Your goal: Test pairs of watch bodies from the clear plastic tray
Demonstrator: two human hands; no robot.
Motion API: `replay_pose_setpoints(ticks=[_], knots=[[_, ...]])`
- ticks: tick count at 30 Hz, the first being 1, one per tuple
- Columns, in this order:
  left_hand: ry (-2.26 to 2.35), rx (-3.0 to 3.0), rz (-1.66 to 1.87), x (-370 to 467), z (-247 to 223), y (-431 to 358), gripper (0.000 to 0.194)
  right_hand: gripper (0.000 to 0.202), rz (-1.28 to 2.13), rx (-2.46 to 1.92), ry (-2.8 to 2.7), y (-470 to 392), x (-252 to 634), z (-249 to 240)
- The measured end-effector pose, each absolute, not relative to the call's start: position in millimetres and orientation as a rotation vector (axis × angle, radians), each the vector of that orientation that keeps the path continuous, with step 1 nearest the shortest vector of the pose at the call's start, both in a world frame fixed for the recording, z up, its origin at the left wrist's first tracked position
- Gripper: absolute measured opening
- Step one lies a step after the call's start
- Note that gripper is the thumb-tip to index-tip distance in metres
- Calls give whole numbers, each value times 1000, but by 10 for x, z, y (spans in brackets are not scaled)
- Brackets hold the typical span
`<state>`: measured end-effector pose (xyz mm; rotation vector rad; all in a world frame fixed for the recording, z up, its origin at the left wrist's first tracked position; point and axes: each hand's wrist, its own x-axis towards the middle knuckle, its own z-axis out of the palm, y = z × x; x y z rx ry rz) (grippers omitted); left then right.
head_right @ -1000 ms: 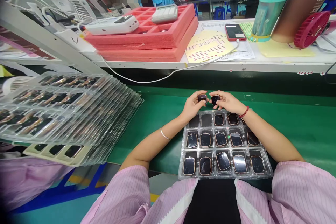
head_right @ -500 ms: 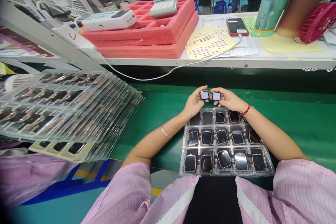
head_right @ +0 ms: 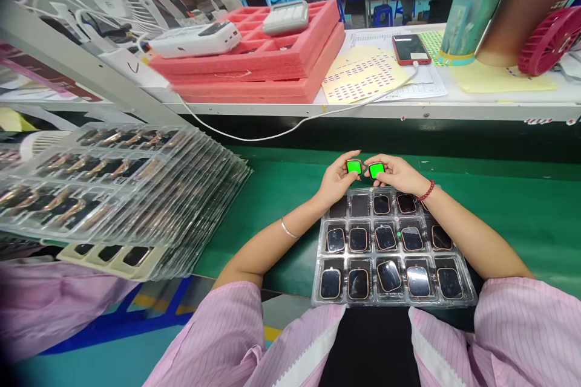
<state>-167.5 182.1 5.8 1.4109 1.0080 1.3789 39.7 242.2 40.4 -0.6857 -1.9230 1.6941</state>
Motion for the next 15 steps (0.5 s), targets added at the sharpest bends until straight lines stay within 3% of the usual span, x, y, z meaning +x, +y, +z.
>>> replay_pose_setpoints(ticks=[15], knots=[[1020,1372,1378,-1679,88,1810,49,39,1695,-638,-1980,2388,392,431]])
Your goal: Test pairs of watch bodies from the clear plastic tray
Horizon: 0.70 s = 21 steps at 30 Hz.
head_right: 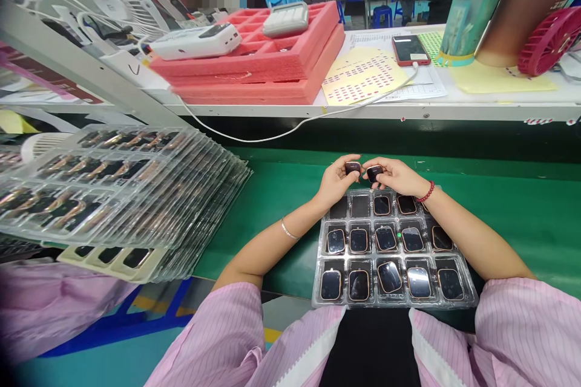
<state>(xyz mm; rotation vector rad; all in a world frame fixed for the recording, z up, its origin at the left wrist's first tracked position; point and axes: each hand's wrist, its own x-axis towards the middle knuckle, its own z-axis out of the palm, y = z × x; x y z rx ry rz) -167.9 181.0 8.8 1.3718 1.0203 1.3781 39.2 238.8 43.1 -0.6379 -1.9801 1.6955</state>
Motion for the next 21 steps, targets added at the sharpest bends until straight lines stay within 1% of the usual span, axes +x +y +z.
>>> replay_pose_setpoints(ticks=[4,8,14,21], knots=[[1041,1343,1380,-1676,114,1798,43,37,1701,-648,-1977,2388,386,430],[1043,1323,1359,-1666,165,1771,41,31,1733,-669,-1958,2388,390,433],[1102,1316,1344,-1663,235,1736,43,44,1776,-704,-1926,2405,411,442],[1161,1320,1295,-1676,213,1743,46,37,1711,-796,-1953,2385,400,462]])
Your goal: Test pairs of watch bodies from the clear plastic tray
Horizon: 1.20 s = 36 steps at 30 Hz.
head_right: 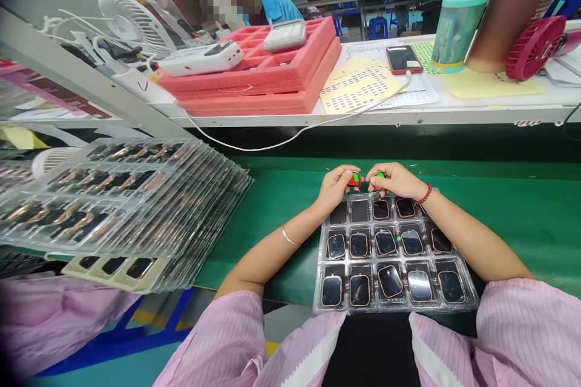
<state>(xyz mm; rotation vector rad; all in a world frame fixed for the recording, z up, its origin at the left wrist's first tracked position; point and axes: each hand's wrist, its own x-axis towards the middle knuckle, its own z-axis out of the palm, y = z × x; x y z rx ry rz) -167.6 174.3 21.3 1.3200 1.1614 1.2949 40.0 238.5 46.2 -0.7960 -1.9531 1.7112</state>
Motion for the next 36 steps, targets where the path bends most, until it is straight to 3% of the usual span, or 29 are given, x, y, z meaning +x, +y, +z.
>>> replay_pose_setpoints(ticks=[10,25,36], knots=[[1168,1306,1265,-1662,114,1838,35,32,1714,-729,-1935,2341,379,459],[1113,1339,1162,-1640,95,1884,50,41,1696,-655,-1896,2298,320,400],[1048,1295,1140,-1666,109,1749,45,37,1678,-653,-1835,2136,360,432]])
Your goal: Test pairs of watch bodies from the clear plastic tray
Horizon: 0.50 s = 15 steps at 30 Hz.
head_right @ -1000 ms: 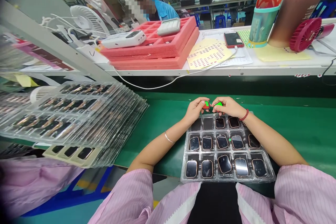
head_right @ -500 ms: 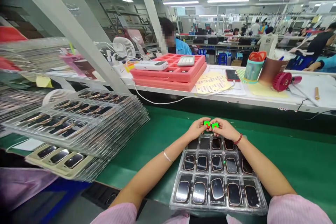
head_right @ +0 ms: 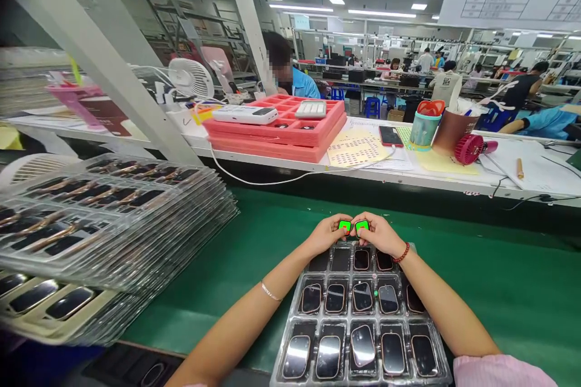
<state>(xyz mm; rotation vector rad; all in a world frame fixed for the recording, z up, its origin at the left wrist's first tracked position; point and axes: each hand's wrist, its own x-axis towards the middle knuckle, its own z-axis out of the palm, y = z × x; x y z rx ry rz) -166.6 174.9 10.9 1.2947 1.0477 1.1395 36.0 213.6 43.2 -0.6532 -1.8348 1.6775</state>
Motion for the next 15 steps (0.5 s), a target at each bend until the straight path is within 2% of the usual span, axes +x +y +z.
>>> replay_pose_setpoints(ticks=[15], knots=[[1168,1064,1214,-1613,315,1440,46,32,1680,-730,-1798,2164,353,450]])
